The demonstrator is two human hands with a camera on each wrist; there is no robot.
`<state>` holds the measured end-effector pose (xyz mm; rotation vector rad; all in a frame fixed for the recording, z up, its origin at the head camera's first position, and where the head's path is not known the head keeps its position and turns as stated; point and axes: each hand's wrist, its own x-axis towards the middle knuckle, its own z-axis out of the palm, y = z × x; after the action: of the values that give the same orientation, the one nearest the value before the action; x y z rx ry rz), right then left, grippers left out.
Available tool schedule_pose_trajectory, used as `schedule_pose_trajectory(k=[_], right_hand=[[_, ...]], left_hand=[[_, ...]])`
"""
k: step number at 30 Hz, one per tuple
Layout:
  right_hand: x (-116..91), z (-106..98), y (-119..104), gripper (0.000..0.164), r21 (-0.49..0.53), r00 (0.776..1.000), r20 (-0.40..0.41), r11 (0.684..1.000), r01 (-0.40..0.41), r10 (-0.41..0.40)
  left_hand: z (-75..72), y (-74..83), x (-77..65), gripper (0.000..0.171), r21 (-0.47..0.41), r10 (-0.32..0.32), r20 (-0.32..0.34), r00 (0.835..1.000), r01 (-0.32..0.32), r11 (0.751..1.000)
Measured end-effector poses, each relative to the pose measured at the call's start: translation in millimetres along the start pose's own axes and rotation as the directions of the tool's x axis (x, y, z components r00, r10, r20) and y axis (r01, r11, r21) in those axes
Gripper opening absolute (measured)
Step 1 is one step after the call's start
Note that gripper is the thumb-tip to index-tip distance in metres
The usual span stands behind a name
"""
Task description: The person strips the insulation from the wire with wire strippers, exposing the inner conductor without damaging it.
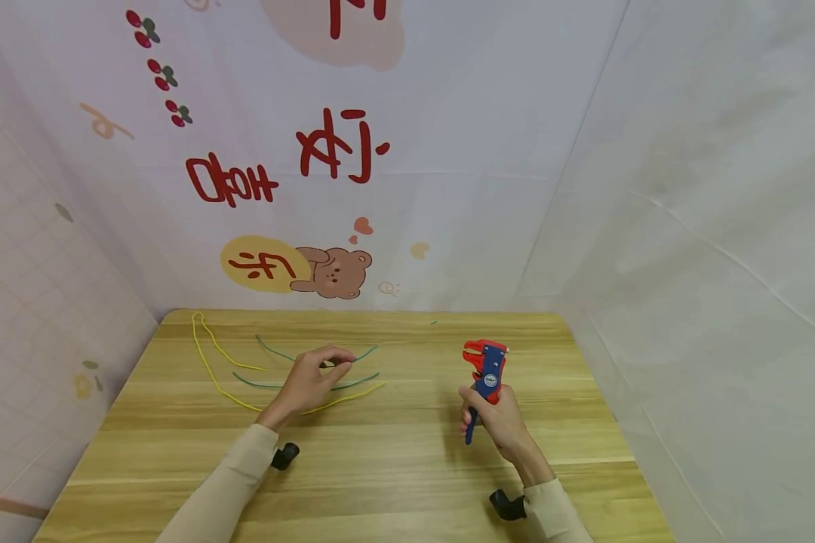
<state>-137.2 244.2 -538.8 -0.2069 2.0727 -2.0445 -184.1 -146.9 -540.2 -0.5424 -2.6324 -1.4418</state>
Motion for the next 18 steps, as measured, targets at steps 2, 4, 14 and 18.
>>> schedule_pose_trajectory(k=[2, 4, 14, 18], right_hand=[[-0.1, -0.1, -0.3, 0.031, -0.002, 1.0, 0.006, 1.0, -0.007, 0.007], [-0.2, 0.1, -0.8, 0.029, -0.002, 1.0, 0.012, 1.0, -0.011, 0.011], [1.2, 1.5, -1.0, 0.037, 0.006, 0.999, 0.043, 1.0, -0.017, 0.016], [0.9, 1.1, -0.4, 0.037, 0.009, 0.998, 0.061, 1.0, -0.006, 0.005]], left_hand=[[-0.1, -0.6, 0.6, 0.016, 0.002, -0.005, 0.003, 1.0, 0.005, 1.0], [-0.2, -1.0, 1.2, 0.016, 0.004, -0.005, 0.006, 1.0, 0.005, 1.0], [0.0, -1.8, 3.2, 0.018, -0.015, -0.02, 0.018, 1.0, 0.02, 1.0], [1.0, -3.0, 4.1, 0.019, -0.018, -0.027, 0.024, 0.999, 0.028, 0.999]])
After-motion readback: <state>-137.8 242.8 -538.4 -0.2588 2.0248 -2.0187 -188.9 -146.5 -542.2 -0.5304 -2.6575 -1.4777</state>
